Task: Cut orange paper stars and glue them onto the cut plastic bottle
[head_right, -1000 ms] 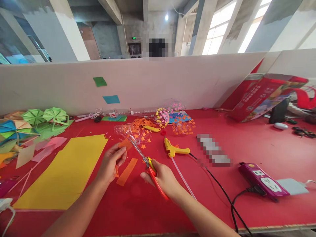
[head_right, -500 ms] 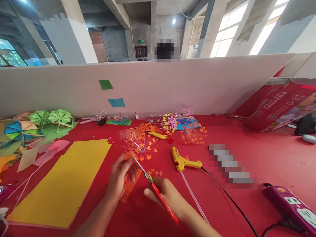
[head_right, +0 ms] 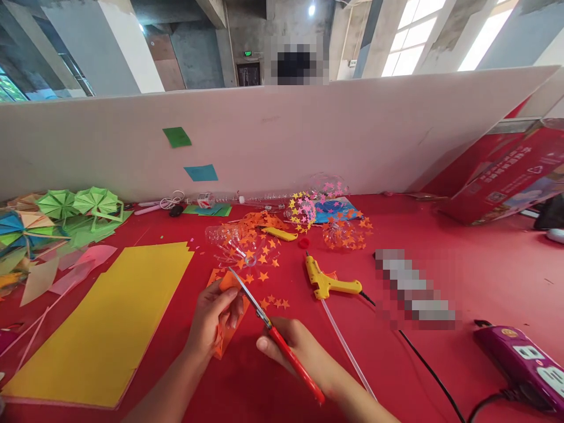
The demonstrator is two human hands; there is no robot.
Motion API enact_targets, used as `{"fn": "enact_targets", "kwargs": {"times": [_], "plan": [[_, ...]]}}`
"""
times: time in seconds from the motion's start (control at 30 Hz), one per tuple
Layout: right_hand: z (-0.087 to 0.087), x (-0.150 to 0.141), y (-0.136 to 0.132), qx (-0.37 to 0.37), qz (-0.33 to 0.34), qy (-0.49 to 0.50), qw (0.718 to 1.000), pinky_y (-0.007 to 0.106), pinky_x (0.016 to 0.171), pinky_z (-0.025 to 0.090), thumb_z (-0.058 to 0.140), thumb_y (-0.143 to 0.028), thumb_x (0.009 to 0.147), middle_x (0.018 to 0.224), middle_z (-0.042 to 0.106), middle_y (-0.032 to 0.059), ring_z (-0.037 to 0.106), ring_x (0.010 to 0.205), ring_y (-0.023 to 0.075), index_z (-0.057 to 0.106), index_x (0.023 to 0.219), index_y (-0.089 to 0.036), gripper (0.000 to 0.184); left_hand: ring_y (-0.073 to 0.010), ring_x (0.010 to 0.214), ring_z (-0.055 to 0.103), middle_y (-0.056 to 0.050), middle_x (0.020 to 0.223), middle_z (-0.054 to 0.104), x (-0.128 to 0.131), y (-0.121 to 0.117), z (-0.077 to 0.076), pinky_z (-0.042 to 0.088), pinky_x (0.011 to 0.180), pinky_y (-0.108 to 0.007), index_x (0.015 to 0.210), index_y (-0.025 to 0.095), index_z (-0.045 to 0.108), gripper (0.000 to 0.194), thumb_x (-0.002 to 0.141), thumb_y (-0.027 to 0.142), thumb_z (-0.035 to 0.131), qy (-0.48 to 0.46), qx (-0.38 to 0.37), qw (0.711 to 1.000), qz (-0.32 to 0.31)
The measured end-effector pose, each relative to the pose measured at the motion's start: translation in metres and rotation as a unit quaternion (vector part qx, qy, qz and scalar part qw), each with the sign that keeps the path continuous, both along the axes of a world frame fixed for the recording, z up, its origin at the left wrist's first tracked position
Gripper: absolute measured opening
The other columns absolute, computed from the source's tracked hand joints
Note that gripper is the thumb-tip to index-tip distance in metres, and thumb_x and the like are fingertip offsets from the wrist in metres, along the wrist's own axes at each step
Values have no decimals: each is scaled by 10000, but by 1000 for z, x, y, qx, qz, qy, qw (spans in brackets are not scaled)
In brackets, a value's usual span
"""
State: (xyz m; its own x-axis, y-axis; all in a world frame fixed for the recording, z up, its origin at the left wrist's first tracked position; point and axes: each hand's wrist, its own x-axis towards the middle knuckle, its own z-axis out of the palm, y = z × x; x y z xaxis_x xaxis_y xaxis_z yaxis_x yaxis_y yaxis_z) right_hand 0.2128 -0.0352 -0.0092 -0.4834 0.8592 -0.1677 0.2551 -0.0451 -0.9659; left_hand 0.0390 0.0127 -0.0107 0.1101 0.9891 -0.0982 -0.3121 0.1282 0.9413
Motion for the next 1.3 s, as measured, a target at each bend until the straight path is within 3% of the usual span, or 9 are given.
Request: {"fn": "enact_targets", "kwargs": {"times": [0.2, 0.97, 1.3], "plan": [[-2, 0, 0, -11, 12, 0, 1000, 244, 530, 226, 481, -695, 819, 671, 328, -40, 281, 605, 114, 396, 710, -188, 526, -39, 332, 384, 50, 425, 518, 1, -2, 1, 266, 344, -161, 600, 159, 547, 234, 674, 346, 667, 2, 5, 999, 42], [0, 1, -4, 15, 49, -15, 999, 255, 564, 280, 387, -718, 836, 721, 393, -10, 338, 645, 137, 433, 754, -178, 548, -39, 316, 356, 50, 399, 501, 0, -2, 2, 231, 336, -164, 581, 160, 551, 214, 657, 332, 653, -23, -17, 999, 35], [-2, -1, -5, -8, 21, -22, 1000, 245, 496, 224, 368, -735, 838, 624, 329, -53, 286, 551, 99, 360, 704, -200, 552, -40, 315, 355, 44, 404, 512, 1, -1, 1, 236, 342, -170, 574, 161, 535, 233, 654, 343, 656, -21, -12, 999, 33]]}}
